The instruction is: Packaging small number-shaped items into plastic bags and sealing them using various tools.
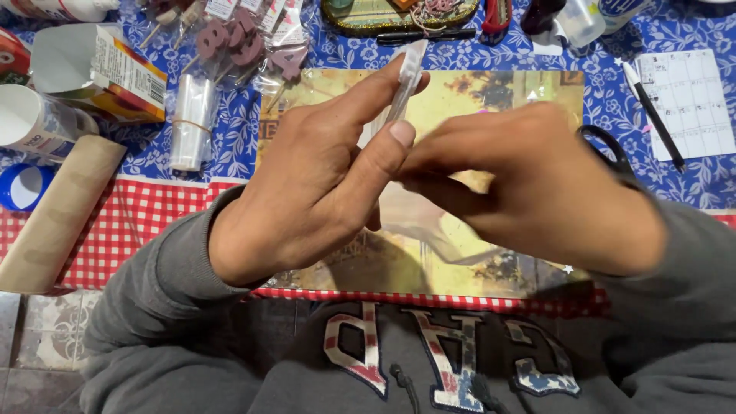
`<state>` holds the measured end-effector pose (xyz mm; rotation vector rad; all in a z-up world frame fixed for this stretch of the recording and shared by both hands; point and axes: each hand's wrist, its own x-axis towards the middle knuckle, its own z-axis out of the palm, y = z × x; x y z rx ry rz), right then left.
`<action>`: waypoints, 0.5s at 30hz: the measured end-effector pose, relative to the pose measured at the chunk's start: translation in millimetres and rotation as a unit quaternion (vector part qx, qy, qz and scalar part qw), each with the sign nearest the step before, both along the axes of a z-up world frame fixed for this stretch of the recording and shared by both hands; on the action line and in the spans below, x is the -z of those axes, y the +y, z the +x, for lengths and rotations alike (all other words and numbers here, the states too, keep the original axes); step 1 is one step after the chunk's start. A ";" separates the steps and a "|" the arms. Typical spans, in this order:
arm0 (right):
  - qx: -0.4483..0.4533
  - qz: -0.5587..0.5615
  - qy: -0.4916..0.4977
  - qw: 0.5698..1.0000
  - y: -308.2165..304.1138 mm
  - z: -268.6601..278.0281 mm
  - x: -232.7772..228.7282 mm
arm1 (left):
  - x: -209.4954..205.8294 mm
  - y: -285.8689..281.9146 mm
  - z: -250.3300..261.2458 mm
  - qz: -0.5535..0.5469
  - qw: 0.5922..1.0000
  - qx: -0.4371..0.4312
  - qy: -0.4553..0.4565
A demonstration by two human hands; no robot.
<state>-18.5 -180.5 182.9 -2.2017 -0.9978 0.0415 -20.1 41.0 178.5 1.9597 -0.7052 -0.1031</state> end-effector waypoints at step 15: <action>0.124 0.194 -0.061 0.971 -49.2 9.3 36.8 | 14.6 30.8 7.0 -0.062 0.996 -0.054 0.017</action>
